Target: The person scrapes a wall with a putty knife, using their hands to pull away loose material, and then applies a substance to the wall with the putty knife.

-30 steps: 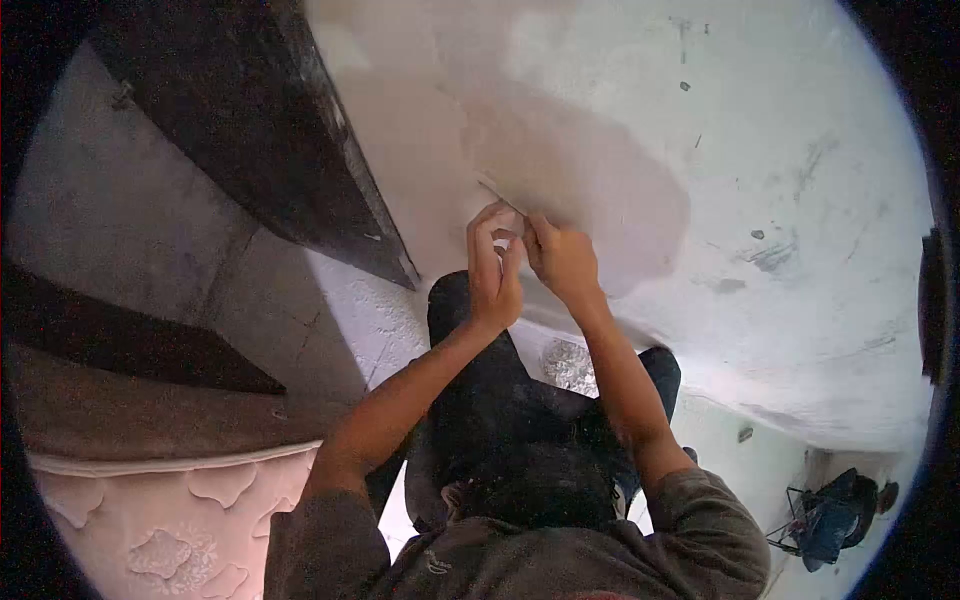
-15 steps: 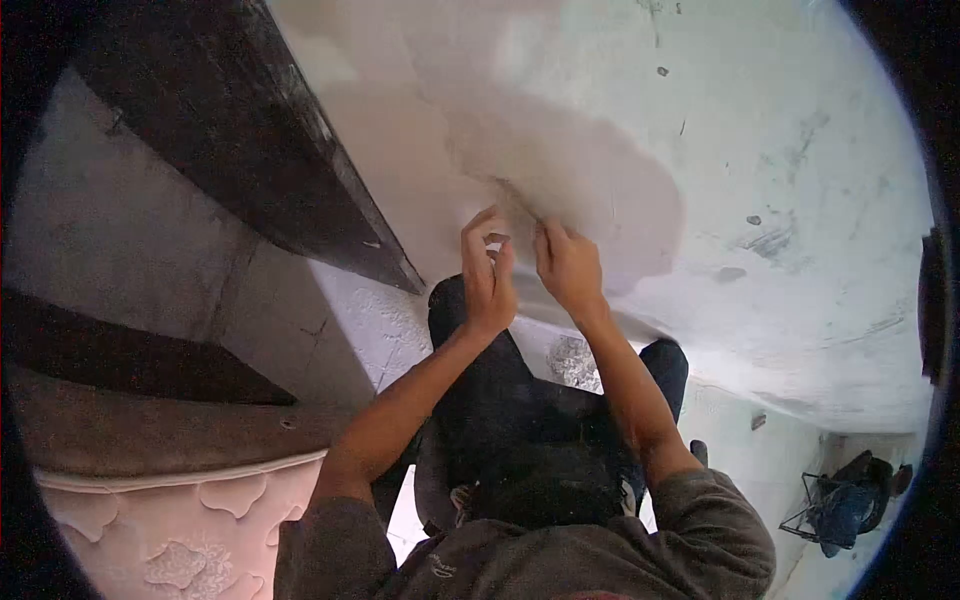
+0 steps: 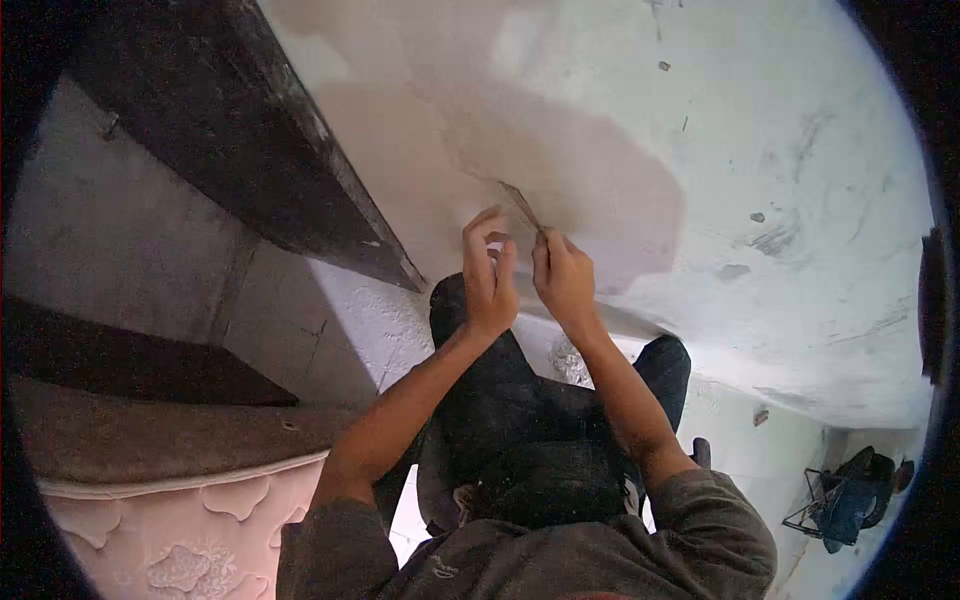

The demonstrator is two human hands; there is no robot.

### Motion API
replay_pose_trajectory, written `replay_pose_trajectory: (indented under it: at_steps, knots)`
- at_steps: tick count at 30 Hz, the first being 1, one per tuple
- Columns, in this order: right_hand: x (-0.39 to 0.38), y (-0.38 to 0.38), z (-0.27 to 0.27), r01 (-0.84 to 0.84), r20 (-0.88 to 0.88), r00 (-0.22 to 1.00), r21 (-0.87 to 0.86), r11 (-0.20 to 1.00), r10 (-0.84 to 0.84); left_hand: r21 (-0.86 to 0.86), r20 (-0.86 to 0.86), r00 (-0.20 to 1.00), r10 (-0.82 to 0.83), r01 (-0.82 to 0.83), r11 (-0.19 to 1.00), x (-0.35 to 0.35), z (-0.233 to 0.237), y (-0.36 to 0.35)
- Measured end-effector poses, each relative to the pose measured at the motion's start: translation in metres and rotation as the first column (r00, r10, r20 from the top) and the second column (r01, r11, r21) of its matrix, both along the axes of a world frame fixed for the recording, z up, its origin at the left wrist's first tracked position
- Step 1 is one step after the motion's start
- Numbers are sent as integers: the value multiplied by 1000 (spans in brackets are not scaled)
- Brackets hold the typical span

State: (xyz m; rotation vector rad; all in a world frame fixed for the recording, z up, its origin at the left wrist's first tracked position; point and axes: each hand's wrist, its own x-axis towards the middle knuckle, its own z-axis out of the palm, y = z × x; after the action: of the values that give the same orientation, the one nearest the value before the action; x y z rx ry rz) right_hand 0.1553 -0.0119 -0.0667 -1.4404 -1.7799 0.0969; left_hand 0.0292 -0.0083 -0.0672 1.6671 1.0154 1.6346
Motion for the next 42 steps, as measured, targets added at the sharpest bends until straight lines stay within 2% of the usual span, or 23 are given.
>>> replay_pose_trajectory:
  at_steps: [2, 4, 5, 7, 11, 13, 14, 16, 17, 19, 23, 25, 28, 29, 31, 32, 34, 35, 37, 40, 42]
  knots:
    - [0, -3, -2, 15, -49, 999, 27, 1000, -13, -4, 25, 1000, -11, 11, 1000, 2, 0, -5]
    - [0, 3, -3, -31, 70, 997, -47, 998, 35, -12, 17, 1000, 6, -5, 1000, 2, 1, -3]
    - [0, 2, -2, -30, 68, 997, -44, 999, 33, -10, 15, 1000, 4, -4, 1000, 1, 2, -3]
    - [-3, -3, 4, 30, -81, 996, 24, 999, -28, -47, 15, 1000, -22, 23, 999, 1, 2, -5]
    - [0, 3, -1, -34, 32, 999, -51, 998, 36, -15, -11, 1000, -2, 2, 1000, 3, 0, -4]
    - [-2, -1, 6, 3, -97, 995, 38, 999, 1, -50, 25, 999, -22, 23, 998, 3, 0, -6]
    - [-2, 1, 6, -3, -94, 996, 35, 999, 6, -53, 28, 999, -16, 18, 998, 3, -1, -5]
    - [1, 6, 4, -24, 83, 996, -198, 980, 42, 5, -18, 1000, 6, -5, 1000, 4, -2, -4]
    - [1, 5, 3, -19, 81, 996, -195, 981, 36, 8, -20, 1000, 0, 0, 1000, 6, -2, -5]
    - [-2, 4, 2, -15, -30, 999, -71, 997, 13, -71, 15, 1000, -17, 18, 997, 5, 0, -5]
    - [-4, 3, 3, -5, 33, 999, -106, 994, 9, 12, -34, 999, 28, -27, 1000, 4, -1, -5]
    - [-4, 2, 5, -36, -49, 998, 8, 999, 36, -39, 33, 999, -40, 41, 998, 5, 4, -7]
    - [0, 7, -1, 12, -19, 1000, -74, 997, -13, 49, 43, 999, -19, 16, 999, 6, -2, -3]
    - [1, 7, -3, 12, -16, 1000, -77, 997, -13, 46, 46, 999, -18, 16, 999, 7, -5, -4]
    - [0, 9, -3, -55, 129, 989, -84, 995, 66, -19, -8, 999, 34, -34, 999, 6, -3, -3]
    - [-2, 8, -2, -54, 127, 990, -77, 996, 64, -13, -10, 999, 33, -33, 999, 4, -1, -3]
    - [-3, 3, -1, -13, -94, 995, 38, 999, 17, -50, 57, 998, -30, 33, 998, 2, 5, -8]
    - [-2, 3, -7, -20, -90, 996, 28, 999, 22, -60, 62, 998, -23, 27, 998, 3, 5, -11]
    - [-2, 6, -17, -63, 64, 995, -117, 991, 71, -22, -13, 999, 39, -39, 999, 3, 7, -9]
    - [1, -3, -9, -47, 10, 999, -122, 991, 48, -61, 35, 999, -3, 6, 998, 4, 3, -6]
    - [4, -7, -2, -31, 43, 998, -163, 986, 39, -64, 10, 1000, 4, -3, 998, 5, 3, -8]
